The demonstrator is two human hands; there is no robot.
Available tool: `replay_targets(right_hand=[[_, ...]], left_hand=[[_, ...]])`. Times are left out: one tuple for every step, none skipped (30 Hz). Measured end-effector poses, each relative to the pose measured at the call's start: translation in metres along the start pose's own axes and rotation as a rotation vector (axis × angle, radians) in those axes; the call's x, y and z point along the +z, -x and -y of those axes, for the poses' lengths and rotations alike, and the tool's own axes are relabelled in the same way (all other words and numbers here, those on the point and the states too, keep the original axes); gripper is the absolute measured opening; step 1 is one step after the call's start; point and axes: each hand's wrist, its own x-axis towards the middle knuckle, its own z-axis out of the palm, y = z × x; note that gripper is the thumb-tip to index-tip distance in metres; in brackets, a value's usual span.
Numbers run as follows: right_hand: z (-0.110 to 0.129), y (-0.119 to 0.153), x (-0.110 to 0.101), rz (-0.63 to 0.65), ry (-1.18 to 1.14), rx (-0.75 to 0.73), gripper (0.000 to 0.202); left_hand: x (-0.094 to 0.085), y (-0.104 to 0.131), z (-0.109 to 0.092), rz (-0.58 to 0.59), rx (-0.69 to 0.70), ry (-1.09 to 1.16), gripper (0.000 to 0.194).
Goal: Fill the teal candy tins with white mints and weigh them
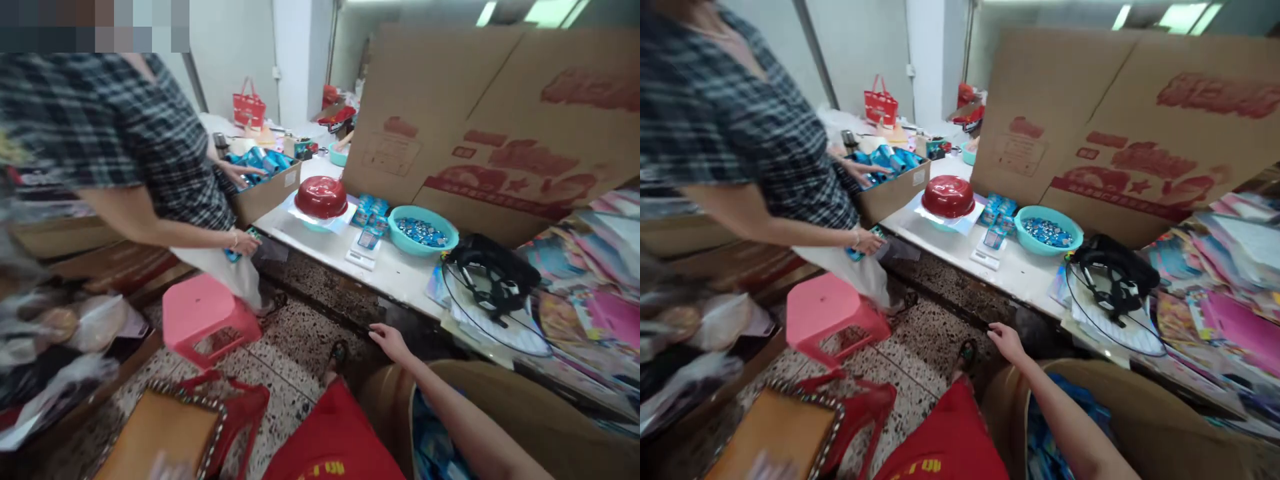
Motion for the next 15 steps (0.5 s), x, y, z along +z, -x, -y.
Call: replay_targets(right_hand=[[-0.007, -0.023, -0.006, -0.018, -0.031, 0.007, 0.026], [-0.013, -0.046, -0.012, -0.038, -0.058, 0.015, 0.029], [-0.018, -0.069, -0.02, -0.058, -0.08, 0.023, 0.032], [-0.022, -0.09, -0.028, -0.085, -0.104, 0.032, 0.035], [-0.025, -0.109, -0.036, -0.121, -0.135, 0.04, 0.038], [-0.026, -0.127, -0.044, -0.168, -0.173, 0.048, 0.042], [-0.025, -0.143, -0.053, -0.223, -0.217, 0.054, 0.044], [-0.023, -0.158, -0.062, -0.28, -0.262, 0.056, 0.046], [-0.02, -0.171, -0.07, -0.336, -0.303, 0.054, 0.048], [-0.017, -0.185, -0.078, -0.382, -0.334, 0.047, 0.05], [-0.013, -0.199, -0.085, -0.414, -0.35, 0.036, 0.053], [-0.009, -0.214, -0.09, -0.438, -0.361, 0.021, 0.056], [-0.004, -0.229, -0.094, -0.451, -0.365, 0.003, 0.06], [-0.001, -0.245, -0.095, -0.459, -0.364, -0.014, 0.065], [0.003, -0.261, -0.095, -0.456, -0.36, -0.029, 0.071]], left_hand=[[0.036, -0.01, -0.009, 0.011, -0.001, 0.002, 0.025], [0.078, -0.021, -0.019, 0.042, -0.012, 0.022, 0.032], [0.123, -0.031, -0.03, 0.089, -0.031, 0.049, 0.039], [0.173, -0.041, -0.042, 0.155, -0.062, 0.122, 0.046], [0.223, -0.049, -0.056, 0.284, -0.125, 0.183, 0.048], [0.274, -0.056, -0.07, 0.367, -0.156, 0.217, 0.048], [0.324, -0.062, -0.083, 0.437, -0.172, 0.227, 0.047], [0.37, -0.067, -0.096, 0.487, -0.178, 0.221, 0.046], [0.413, -0.071, -0.107, 0.525, -0.171, 0.213, 0.045], [0.451, -0.075, -0.116, 0.553, -0.15, 0.2, 0.044], [0.485, -0.08, -0.124, 0.575, -0.121, 0.187, 0.044], [0.514, -0.085, -0.129, 0.593, -0.091, 0.175, 0.044], [0.539, -0.09, -0.133, 0.61, -0.065, 0.161, 0.044], [0.561, -0.096, -0.135, 0.626, -0.045, 0.149, 0.045], [0.579, -0.103, -0.137, 0.64, -0.031, 0.139, 0.045]])
